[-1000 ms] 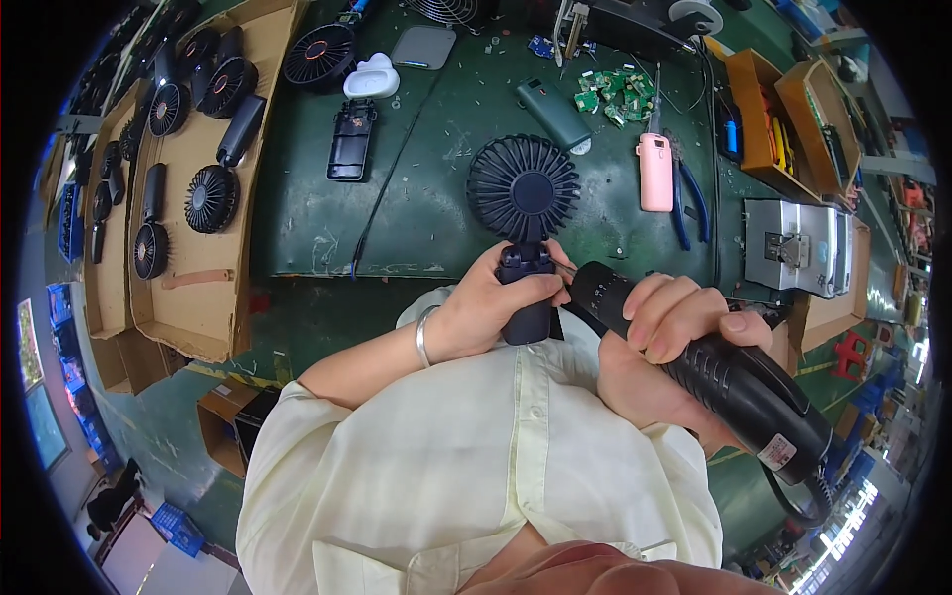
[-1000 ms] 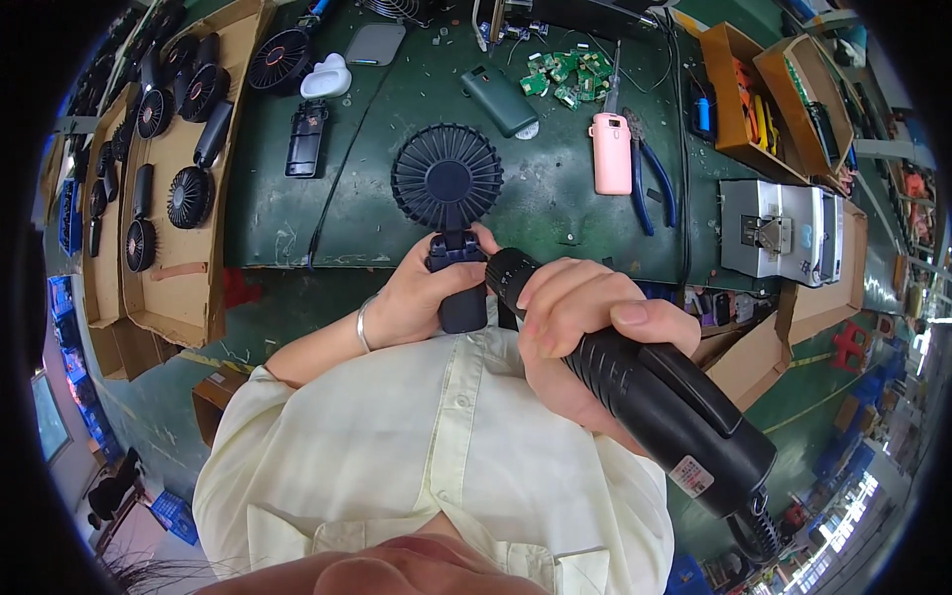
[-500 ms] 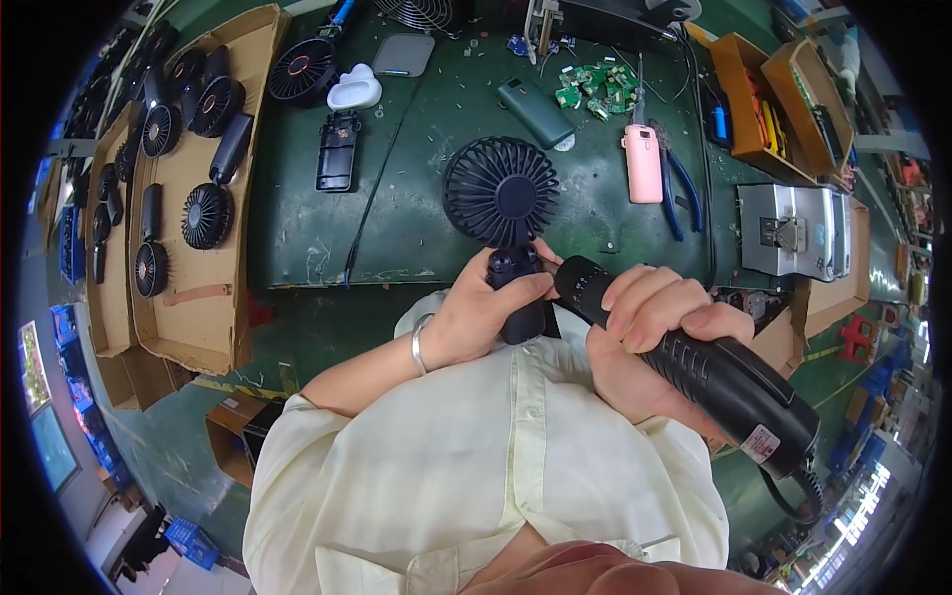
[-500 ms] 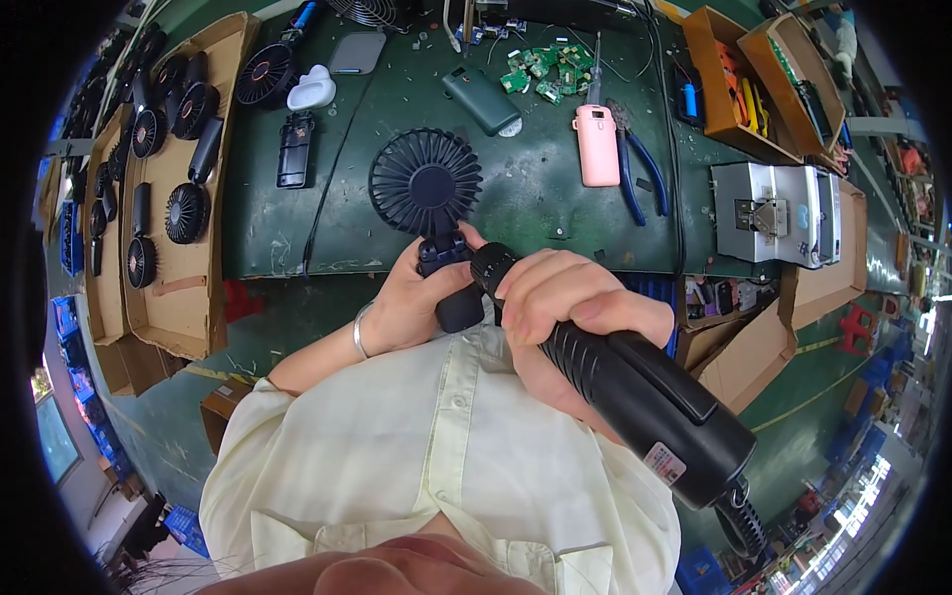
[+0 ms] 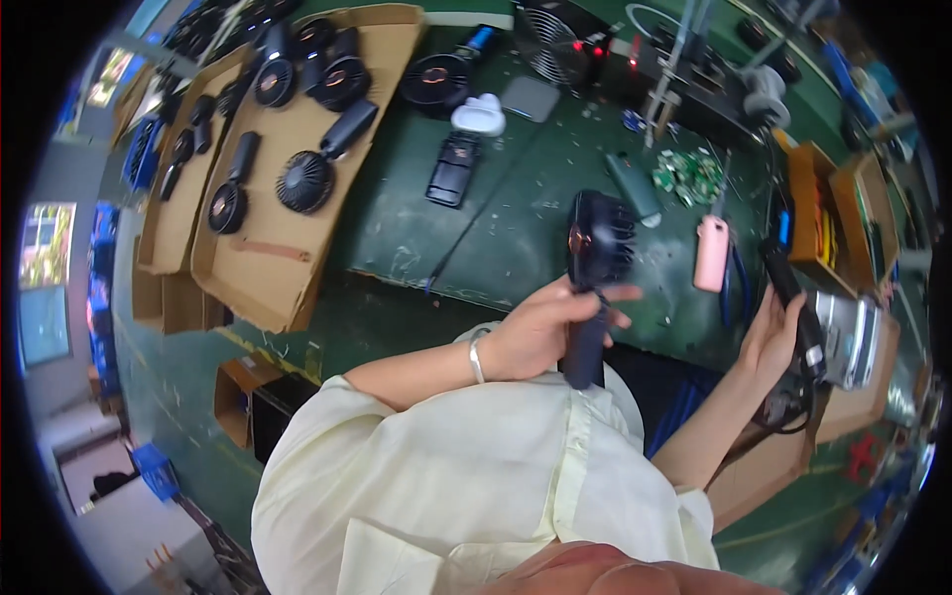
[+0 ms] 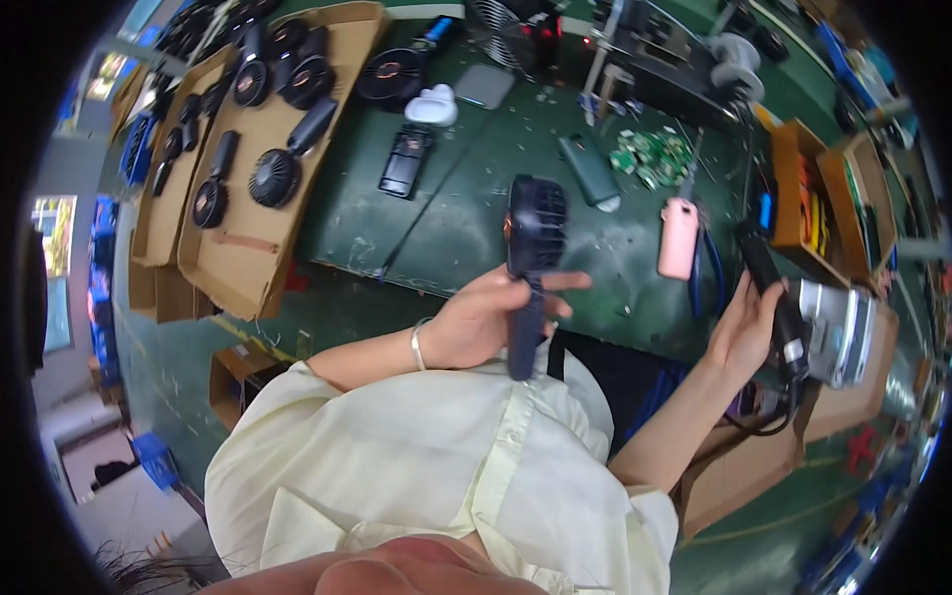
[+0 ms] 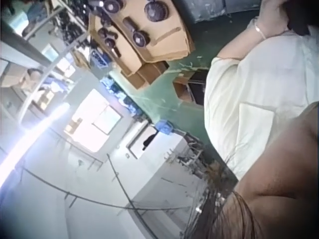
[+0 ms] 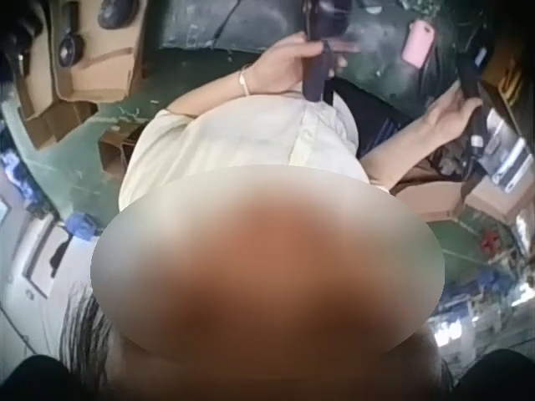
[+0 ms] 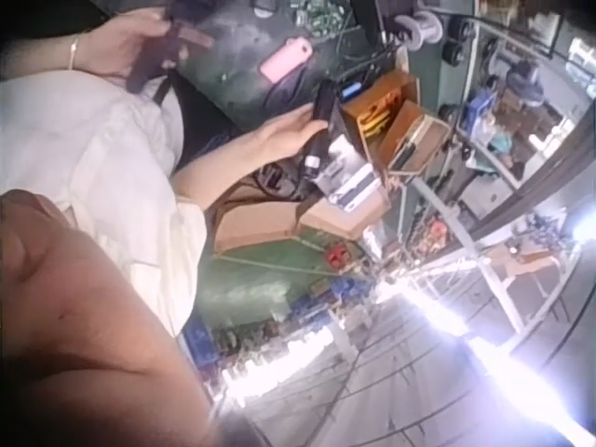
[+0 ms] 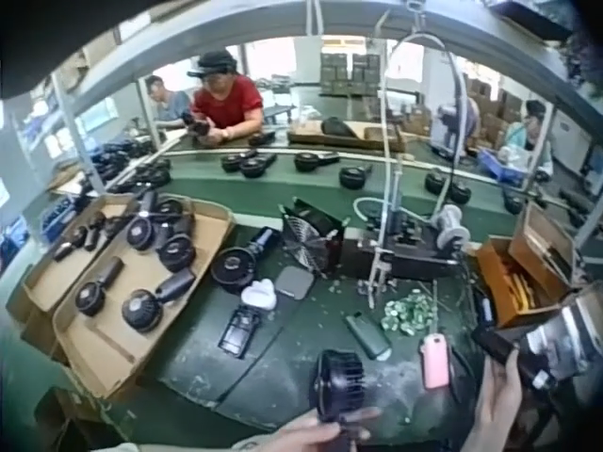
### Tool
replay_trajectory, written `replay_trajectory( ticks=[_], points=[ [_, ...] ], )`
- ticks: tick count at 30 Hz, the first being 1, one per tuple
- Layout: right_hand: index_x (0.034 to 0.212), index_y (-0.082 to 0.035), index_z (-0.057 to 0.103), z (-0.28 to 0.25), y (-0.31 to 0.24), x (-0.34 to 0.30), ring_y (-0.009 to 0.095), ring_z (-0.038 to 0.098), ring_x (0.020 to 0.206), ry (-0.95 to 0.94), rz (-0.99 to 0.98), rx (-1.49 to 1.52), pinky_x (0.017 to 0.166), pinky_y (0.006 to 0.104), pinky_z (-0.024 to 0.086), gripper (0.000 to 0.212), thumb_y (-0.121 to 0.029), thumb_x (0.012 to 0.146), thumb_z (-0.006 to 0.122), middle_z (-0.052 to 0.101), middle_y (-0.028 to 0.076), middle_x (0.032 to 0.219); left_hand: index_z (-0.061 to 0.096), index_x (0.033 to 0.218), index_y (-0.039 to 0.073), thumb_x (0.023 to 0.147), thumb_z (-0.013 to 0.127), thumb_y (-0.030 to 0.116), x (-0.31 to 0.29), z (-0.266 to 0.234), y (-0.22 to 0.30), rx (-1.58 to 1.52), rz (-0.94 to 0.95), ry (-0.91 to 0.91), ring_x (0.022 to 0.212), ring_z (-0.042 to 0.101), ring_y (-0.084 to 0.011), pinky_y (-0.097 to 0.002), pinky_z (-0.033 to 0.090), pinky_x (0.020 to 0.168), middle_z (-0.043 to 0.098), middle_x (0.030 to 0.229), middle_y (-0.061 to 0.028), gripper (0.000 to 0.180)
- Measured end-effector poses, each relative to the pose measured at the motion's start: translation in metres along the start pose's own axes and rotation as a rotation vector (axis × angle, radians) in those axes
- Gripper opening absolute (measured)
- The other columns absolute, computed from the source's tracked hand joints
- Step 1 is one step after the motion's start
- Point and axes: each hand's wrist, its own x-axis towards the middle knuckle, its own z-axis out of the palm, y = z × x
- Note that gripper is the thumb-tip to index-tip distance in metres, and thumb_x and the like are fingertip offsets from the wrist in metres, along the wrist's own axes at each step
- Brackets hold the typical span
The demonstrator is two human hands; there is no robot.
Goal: The person assembles handheld electric fans by hand at a workstation, attaching fan motors and rechargeable batteries into plastic casings to create the fan housing. The components are secured with an electric screwdriver.
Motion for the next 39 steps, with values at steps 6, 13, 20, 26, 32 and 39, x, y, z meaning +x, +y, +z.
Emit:
replay_trajectory(
  ticks=[6,13,20,26,32,39],
  points=[
    [0.106,0.005,0.059,0.023,0.013,-0.043,0.012,0.052,0.06,-0.181,0.107,-0.772,0.056,0.0218,0.042,0.05,-0.038,0.103,0.034,0.062,0.008,0.075,0.047,0.132,0.007,0.094,0.06,0.014,0.006,0.006,-0.002,0.103,0.133,0.113,0.121,0.051,-0.021,-0.0382,0.041,0.103,0.052,0.134,-0.0114,0.041],
    [0.1,0.0,0.055,0.088,0.079,-0.137,0.033,0.054,0.089,-1.053,-0.683,-1.7,0.074,0.0432,0.042,0.047,-0.029,0.069,0.074,0.056,0.014,0.094,0.054,0.104,0.01,0.099,0.049,0.037,0.012,0.004,-0.014,0.127,0.162,0.193,0.102,0.056,-0.0145,-0.035,0.043,0.093,0.06,0.109,-0.0032,0.028],
    [0.093,0.005,0.056,0.088,0.094,-0.148,0.019,0.055,0.067,-1.259,-0.805,-1.885,0.047,0.0266,0.047,0.045,-0.034,0.074,0.068,0.049,0.011,0.085,0.055,0.114,0.005,0.091,0.057,0.007,0.005,0.002,0.006,0.229,0.206,0.449,0.093,0.059,-0.0108,-0.0271,0.049,0.078,0.062,0.108,-0.0019,0.023],
    [0.095,0.009,0.056,0.086,0.089,-0.155,0.018,0.055,0.067,-1.222,-0.797,-1.909,0.045,0.0251,0.048,0.045,-0.031,0.076,0.064,0.047,0.01,0.083,0.057,0.111,0.005,0.09,0.059,0.005,0.004,-0.001,0.006,0.282,0.143,0.405,0.081,0.061,-0.0109,-0.0246,0.05,0.062,0.064,0.099,-0.0022,0.021],
    [0.108,0.016,0.052,0.084,0.088,-0.161,0.019,0.059,0.071,-1.221,-0.679,-1.943,0.048,0.0247,0.051,0.06,-0.031,0.075,0.068,0.049,0.013,0.088,0.06,0.109,0.005,0.087,0.062,0.006,0.001,-0.004,0.008,0.333,0.133,0.361,0.085,0.063,-0.0116,-0.0256,0.052,0.065,0.065,0.099,-0.0025,0.022],
    [0.11,0.015,0.05,0.089,0.081,-0.164,0.023,0.062,0.072,-1.211,-0.531,-1.881,0.054,0.0278,0.052,0.056,-0.026,0.076,0.068,0.051,0.016,0.092,0.057,0.114,0.004,0.086,0.063,0.005,-0.002,-0.006,0.015,0.33,0.064,0.38,0.088,0.063,-0.0143,-0.0304,0.054,0.073,0.064,0.103,-0.0045,0.029]
  ],
)
